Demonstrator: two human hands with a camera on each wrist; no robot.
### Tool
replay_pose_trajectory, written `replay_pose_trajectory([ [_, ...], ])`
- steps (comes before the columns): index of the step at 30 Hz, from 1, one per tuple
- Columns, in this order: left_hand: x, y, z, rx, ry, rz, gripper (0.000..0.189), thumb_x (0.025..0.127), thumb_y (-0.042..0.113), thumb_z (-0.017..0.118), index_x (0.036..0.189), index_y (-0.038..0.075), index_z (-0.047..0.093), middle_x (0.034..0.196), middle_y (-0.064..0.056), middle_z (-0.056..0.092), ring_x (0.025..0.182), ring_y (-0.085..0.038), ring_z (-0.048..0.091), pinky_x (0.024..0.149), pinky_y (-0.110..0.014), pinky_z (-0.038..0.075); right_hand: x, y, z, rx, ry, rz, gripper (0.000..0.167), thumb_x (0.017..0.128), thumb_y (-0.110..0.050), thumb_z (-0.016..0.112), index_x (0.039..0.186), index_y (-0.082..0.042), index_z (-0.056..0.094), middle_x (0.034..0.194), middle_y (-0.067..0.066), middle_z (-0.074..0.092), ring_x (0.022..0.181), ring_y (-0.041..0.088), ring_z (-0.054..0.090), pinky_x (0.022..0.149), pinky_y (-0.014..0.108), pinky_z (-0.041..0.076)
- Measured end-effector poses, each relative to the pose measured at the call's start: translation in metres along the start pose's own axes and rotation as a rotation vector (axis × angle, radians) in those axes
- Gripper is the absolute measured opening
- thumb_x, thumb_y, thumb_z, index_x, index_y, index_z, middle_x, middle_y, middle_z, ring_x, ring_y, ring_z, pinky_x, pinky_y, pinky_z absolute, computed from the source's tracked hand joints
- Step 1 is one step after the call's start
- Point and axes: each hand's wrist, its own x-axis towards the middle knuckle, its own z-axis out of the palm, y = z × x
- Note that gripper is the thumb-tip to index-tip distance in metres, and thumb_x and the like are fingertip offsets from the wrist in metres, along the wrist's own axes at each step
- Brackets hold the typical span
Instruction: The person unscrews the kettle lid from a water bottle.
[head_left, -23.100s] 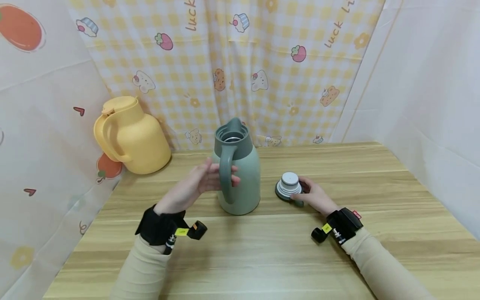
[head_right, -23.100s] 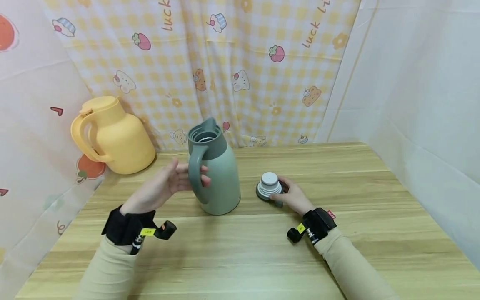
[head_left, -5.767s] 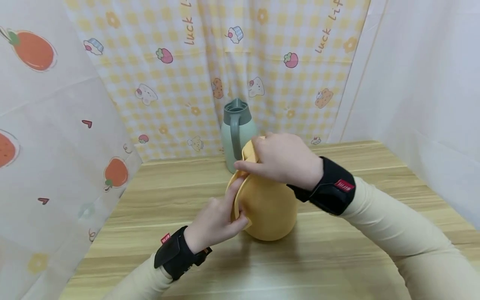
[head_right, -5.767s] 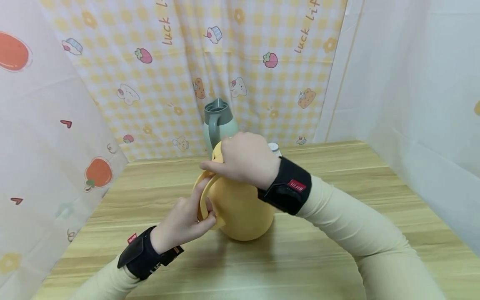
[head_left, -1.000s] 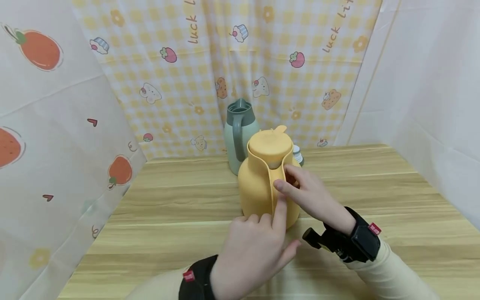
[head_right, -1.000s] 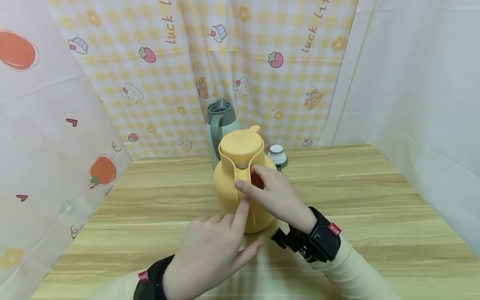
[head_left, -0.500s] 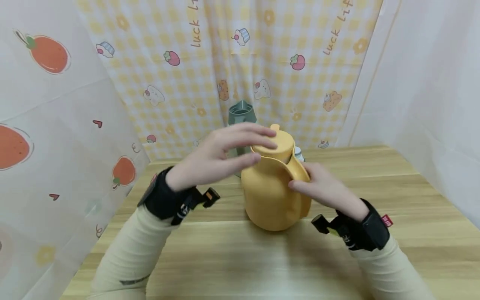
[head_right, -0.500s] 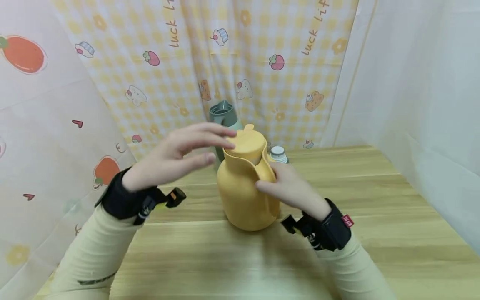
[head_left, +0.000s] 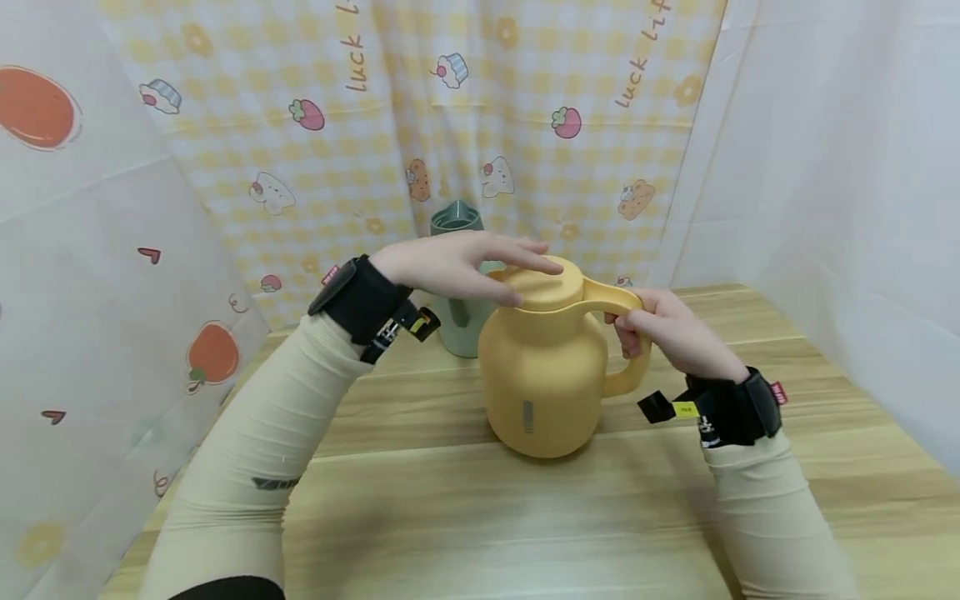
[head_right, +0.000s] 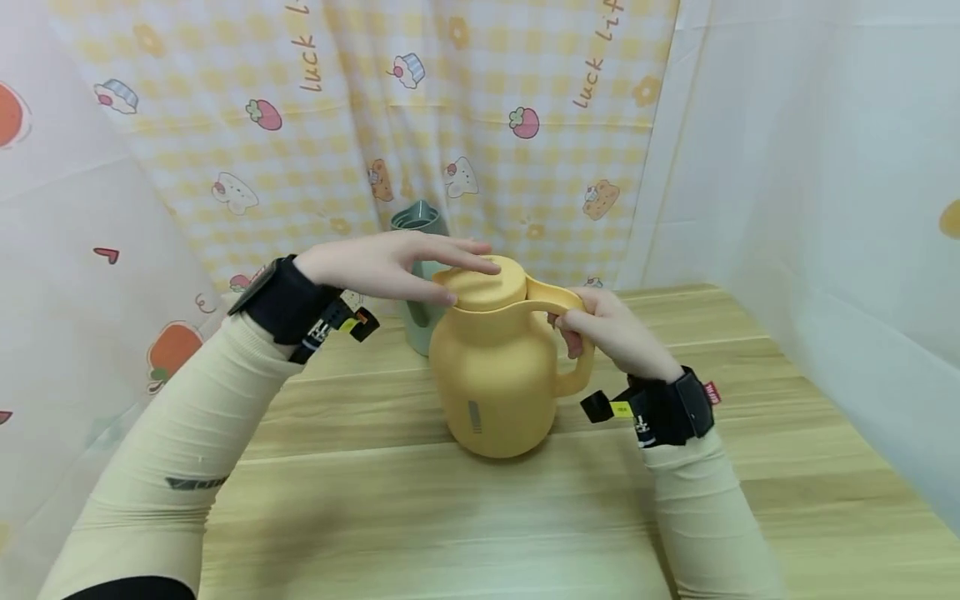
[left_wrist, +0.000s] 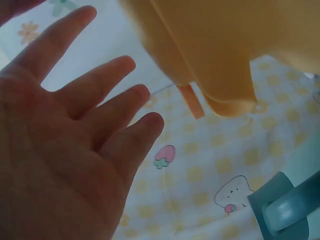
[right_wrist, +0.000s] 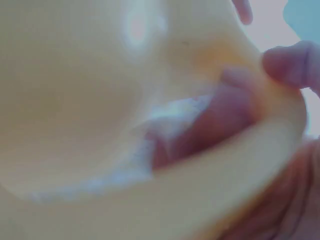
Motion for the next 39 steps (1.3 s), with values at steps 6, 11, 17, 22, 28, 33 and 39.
replay_pose_trajectory([
  [6, 0.011, -0.007, -0.010, 0.001, -0.143, -0.058, 0.054, 0.092, 0.036, 0.065, 0.143, 0.034, 0.047, 0.157, 0.008, 0.023, 0.143, -0.005, 0.011, 0.114, -0.036, 0.017, 0.006, 0.013, 0.011, 0.223, 0.050, -0.021, 0.014, 0.088, 0.007, 0.041, 0.081, 0.002, 0.052, 0.054, 0.003, 0.039, 0.047, 0.015, 0.037, 0.045, 0.029, 0.032],
  [11, 0.009, -0.009, -0.014, -0.010, -0.131, -0.062, 0.052, 0.091, 0.027, 0.064, 0.140, 0.037, 0.050, 0.155, 0.010, 0.026, 0.142, -0.005, 0.017, 0.112, -0.034, 0.022, 0.009, 0.009, 0.017, 0.217, 0.091, -0.023, 0.013, 0.087, 0.007, 0.041, 0.081, 0.002, 0.052, 0.053, 0.003, 0.038, 0.046, 0.015, 0.036, 0.044, 0.029, 0.031],
  [17, 0.000, -0.008, -0.016, 0.030, -0.073, -0.097, 0.050, 0.091, 0.026, 0.066, 0.138, 0.037, 0.052, 0.154, 0.010, 0.030, 0.140, -0.006, 0.023, 0.111, -0.034, 0.025, 0.013, 0.000, 0.028, 0.233, 0.107, -0.009, 0.009, 0.088, 0.005, 0.043, 0.082, 0.006, 0.050, 0.054, 0.004, 0.037, 0.048, 0.015, 0.035, 0.046, 0.031, 0.026],
  [22, -0.007, -0.005, -0.019, 0.097, -0.051, -0.144, 0.049, 0.091, 0.034, 0.067, 0.139, 0.037, 0.052, 0.153, 0.007, 0.032, 0.140, -0.010, 0.027, 0.110, -0.037, 0.028, 0.014, -0.004, 0.042, 0.168, 0.125, -0.021, 0.011, 0.091, 0.003, 0.047, 0.084, 0.012, 0.049, 0.054, 0.006, 0.043, 0.047, 0.015, 0.043, 0.045, 0.029, 0.039],
  [28, -0.015, -0.003, -0.018, 0.157, -0.010, -0.202, 0.049, 0.090, 0.037, 0.068, 0.137, 0.037, 0.053, 0.150, 0.006, 0.039, 0.134, -0.013, 0.037, 0.106, -0.037, 0.033, 0.010, -0.007, 0.072, 0.130, 0.165, -0.026, 0.020, 0.094, -0.004, 0.053, 0.076, 0.005, 0.049, 0.051, 0.005, 0.048, 0.044, 0.017, 0.047, 0.042, 0.029, 0.043],
  [33, -0.018, -0.001, -0.013, 0.211, 0.025, -0.233, 0.049, 0.089, 0.039, 0.068, 0.137, 0.037, 0.055, 0.144, 0.007, 0.046, 0.129, -0.014, 0.043, 0.103, -0.039, 0.036, 0.006, -0.008, 0.092, 0.147, 0.222, -0.024, 0.026, 0.096, -0.008, 0.055, 0.073, 0.001, 0.046, 0.052, 0.004, 0.044, 0.045, 0.016, 0.043, 0.043, 0.028, 0.040],
  [39, -0.018, 0.002, -0.005, 0.269, 0.081, -0.259, 0.049, 0.087, 0.039, 0.070, 0.134, 0.036, 0.057, 0.133, 0.006, 0.056, 0.105, -0.015, 0.051, 0.093, -0.037, 0.040, 0.005, -0.007, 0.098, 0.126, 0.244, -0.022, 0.026, 0.095, -0.009, 0.056, 0.073, 0.000, 0.046, 0.052, 0.004, 0.044, 0.045, 0.016, 0.043, 0.043, 0.028, 0.040],
])
